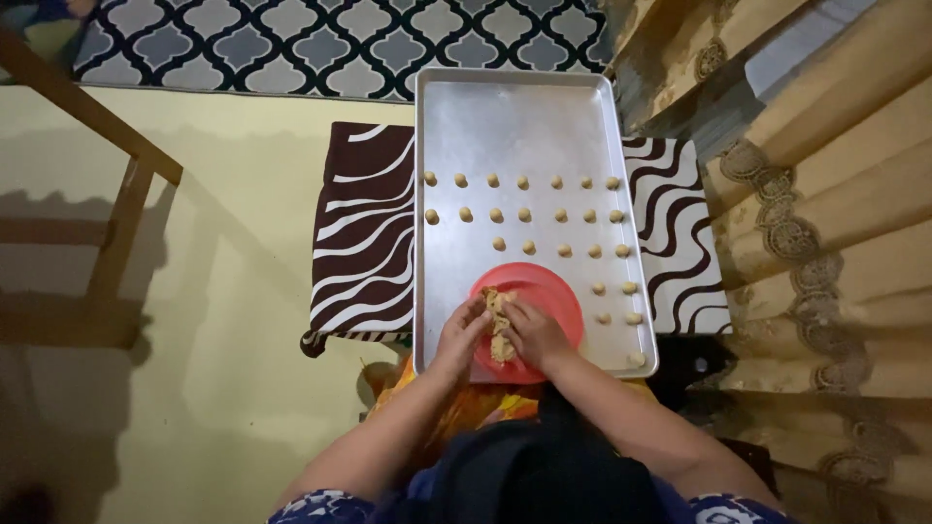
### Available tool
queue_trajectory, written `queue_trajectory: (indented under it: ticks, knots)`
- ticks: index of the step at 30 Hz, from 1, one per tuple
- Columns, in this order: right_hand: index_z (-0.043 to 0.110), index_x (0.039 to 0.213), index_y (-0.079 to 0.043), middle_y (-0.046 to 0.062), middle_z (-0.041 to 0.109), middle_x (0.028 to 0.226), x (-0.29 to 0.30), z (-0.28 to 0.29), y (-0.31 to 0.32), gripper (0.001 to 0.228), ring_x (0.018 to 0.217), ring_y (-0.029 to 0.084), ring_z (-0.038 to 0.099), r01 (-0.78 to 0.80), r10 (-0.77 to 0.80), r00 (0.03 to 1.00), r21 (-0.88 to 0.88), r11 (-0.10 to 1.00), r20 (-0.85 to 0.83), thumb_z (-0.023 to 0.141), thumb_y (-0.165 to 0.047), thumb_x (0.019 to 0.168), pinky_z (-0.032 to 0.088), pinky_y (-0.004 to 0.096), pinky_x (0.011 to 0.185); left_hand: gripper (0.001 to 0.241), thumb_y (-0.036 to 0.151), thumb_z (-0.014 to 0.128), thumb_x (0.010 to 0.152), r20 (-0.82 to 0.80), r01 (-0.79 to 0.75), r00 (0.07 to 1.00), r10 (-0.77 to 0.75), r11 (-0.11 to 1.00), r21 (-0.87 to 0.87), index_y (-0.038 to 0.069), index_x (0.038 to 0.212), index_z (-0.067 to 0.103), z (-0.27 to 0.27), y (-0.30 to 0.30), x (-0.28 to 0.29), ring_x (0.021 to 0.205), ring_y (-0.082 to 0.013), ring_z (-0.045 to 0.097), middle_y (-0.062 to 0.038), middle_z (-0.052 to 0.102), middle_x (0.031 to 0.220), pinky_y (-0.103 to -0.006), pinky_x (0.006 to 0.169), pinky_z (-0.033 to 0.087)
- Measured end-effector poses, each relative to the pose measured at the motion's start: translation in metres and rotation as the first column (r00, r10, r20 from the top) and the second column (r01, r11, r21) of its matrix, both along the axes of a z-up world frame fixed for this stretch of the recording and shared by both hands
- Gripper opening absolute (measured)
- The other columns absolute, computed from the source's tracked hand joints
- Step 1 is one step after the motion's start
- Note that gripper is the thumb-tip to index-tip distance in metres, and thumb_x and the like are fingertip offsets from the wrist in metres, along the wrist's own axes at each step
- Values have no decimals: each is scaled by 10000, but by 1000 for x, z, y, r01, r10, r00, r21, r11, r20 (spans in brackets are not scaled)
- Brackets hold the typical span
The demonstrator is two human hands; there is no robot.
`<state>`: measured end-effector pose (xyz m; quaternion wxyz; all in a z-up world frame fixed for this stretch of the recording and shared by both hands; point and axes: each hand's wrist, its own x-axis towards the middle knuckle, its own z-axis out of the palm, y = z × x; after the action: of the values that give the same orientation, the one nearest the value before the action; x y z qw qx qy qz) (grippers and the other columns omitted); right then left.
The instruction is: Rolling small pieces of dough into balls and arranging them on a baking tray.
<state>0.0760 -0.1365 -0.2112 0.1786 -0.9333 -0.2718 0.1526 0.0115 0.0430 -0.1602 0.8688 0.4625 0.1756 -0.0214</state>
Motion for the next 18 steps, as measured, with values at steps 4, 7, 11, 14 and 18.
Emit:
queue_trajectory:
  ticks: [4,7,11,14,18]
  knots:
    - [692,1194,-169,52,684,1081,-5,-18,-4,349,1005,287,700,-138,52,881,150,979,471,714,-344,892,588,395,840,618,167,725,955,-111,-3,994,-2,999,-46,1,1496,475,25,3,-1,1313,-317,535,-190,538,1406,-451,1112,421]
    - [737,1041,-169,35,708,934,-10,1,-2,204,918,280,716,-127,23,919,242,962,394,738,-249,852,589,387,806,583,187,714,963,-160,-4,987,-6,998,-62,23,1481,503,36,4,-4,1206,-260,593,-138,580,1319,-411,1044,463]
    - [823,905,-204,29,773,852,5,2,-7,142,884,232,757,236,-297,953,487,841,52,842,-253,774,610,335,771,597,184,715,949,-175,-6,985,-2,999,-46,-10,1473,503,47,4,-3,1157,-225,596,-122,580,1270,-397,1028,468]
    - [752,1195,-138,198,755,1049,-1,14,-15,553,942,285,758,590,-393,798,456,667,-457,857,-52,659,615,291,846,598,214,715,959,-181,9,983,-16,999,-41,28,1487,506,26,4,2,1136,-223,591,-117,559,1301,-391,1028,449]
    - [723,1167,-189,82,763,1098,-5,31,-9,547,988,230,749,617,-465,785,441,652,-410,930,-221,662,618,305,850,600,187,713,952,-163,-5,987,-1,999,-39,-1,1481,500,46,2,-3,1098,-213,598,-130,547,1286,-370,970,490]
